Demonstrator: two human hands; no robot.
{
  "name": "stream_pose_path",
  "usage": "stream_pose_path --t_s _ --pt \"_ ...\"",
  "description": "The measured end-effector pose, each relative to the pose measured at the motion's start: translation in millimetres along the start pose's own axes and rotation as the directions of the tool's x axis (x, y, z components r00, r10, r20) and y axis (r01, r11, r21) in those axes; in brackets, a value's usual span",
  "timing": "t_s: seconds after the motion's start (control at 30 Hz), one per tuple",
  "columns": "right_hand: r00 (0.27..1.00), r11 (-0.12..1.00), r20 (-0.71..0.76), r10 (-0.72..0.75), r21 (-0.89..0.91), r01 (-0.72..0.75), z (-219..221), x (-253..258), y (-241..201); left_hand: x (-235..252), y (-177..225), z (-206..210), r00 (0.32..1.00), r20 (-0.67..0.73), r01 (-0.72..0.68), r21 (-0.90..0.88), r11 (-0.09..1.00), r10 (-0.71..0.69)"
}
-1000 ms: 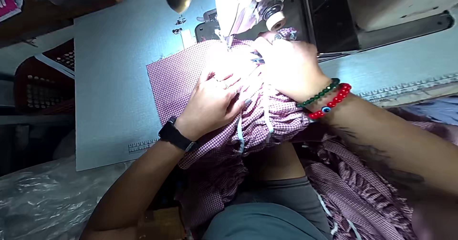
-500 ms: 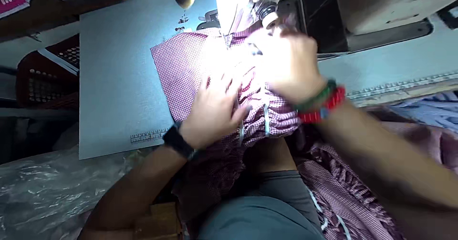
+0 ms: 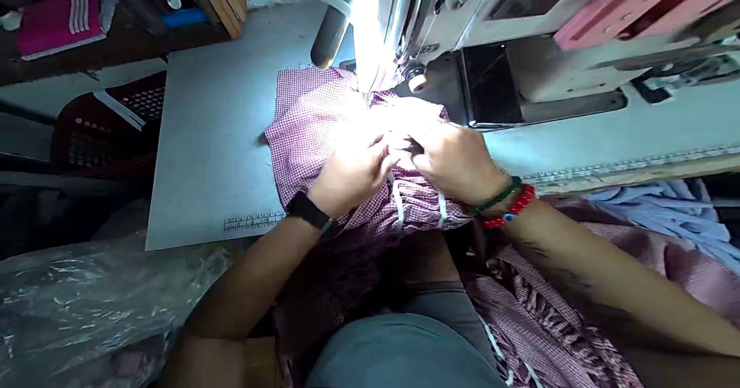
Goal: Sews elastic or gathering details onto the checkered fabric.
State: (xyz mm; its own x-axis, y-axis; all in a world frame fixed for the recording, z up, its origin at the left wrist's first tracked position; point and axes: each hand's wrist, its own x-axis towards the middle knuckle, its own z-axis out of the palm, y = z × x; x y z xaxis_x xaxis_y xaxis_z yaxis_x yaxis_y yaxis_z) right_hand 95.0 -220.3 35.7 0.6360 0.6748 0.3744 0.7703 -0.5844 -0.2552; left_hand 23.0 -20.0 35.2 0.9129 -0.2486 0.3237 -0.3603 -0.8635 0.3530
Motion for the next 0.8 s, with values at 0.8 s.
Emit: stream_pose_path --t_s 0.8 --pt "0.953 0.983 0.246 0.178 -0.076 -0.164 18.6 34.3 31.9 -29.5 0.5 11.4 0.986 0.042 -0.160 0.001 0.987 0.160"
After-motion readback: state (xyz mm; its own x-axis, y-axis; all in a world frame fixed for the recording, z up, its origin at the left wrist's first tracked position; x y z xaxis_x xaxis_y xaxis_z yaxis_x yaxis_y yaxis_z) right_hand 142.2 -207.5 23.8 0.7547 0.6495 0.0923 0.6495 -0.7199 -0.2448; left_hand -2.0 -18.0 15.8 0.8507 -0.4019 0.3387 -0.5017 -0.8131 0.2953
